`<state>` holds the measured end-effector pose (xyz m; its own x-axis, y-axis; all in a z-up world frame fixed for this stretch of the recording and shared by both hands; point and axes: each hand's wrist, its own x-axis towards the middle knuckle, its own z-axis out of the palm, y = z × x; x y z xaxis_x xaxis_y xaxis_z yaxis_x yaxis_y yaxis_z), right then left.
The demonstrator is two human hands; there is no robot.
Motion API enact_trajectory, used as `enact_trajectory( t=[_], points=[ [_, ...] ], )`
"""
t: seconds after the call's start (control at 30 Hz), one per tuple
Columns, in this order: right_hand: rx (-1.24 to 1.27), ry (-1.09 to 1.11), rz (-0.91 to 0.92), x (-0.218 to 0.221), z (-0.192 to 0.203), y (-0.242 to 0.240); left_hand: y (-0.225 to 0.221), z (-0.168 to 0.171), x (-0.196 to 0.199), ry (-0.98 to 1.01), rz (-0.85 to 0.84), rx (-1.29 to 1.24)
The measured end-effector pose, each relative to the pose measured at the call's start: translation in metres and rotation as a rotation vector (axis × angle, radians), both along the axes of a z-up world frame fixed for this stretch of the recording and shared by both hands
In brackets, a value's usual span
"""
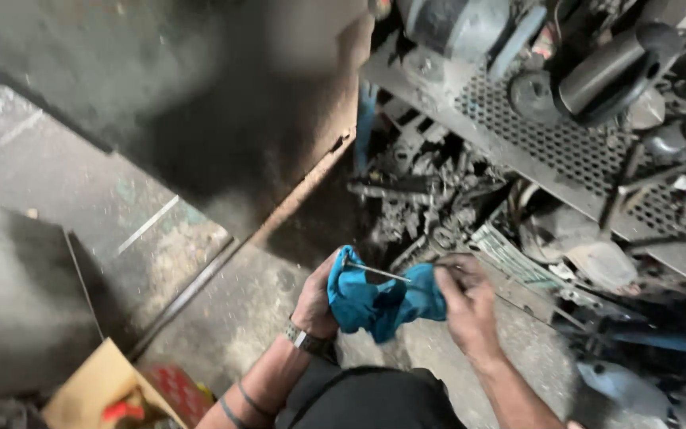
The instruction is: The person works on a cylinder head with camshafts clamped at a workbench, using a cordless impact driver on its bolts and checking clearances with a feeler gauge. They carry a small metal part to a bench grinder and grind it with sparks, then return and wipe parts and the work surface with a blue cloth.
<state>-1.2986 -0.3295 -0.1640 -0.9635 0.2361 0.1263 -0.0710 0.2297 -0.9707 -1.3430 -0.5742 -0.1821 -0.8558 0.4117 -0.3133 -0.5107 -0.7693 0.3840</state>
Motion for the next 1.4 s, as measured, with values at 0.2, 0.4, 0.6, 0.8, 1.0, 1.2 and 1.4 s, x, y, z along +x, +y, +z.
enact_trajectory(
  t=[0.2, 0.4, 0.6, 0.8, 1.0, 1.2, 1.4],
  points=[
    [-0.070, 0.078, 0.083, -0.057, 0.005, -0.022, -0.024, 0.002, -0.080, 0.155, -0.113, -0.253],
    [0.767, 0.222, 0.274, -0.125, 0.025, -0.072, -0.008, -0.002, -0.130, 0.097, -0.171, -0.230],
    [0.647, 0.509, 0.123, -0.169, 0.037, -0.062, -0.007, 0.023, -0.210, 0.466, -0.237, -0.548],
    [0.567, 0.518, 0.103, -0.220, 0.054, -0.040, 0.018, 0.029, -0.270, 0.234, -0.423, -0.415],
    [0.440, 0.169, 0.066, -0.268, 0.078, -0.019, 0.039, 0.003, -0.312, 0.577, -0.517, -0.809],
    [0.504, -0.009, -0.090, -0.273, 0.011, -0.016, 0.061, 0.024, -0.355, 0.650, -0.712, -0.706],
    [-0.505, -0.411, -0.228, -0.308, 0.030, -0.033, 0.073, -0.046, -0.415, 0.675, -0.842, -0.319]
  ],
)
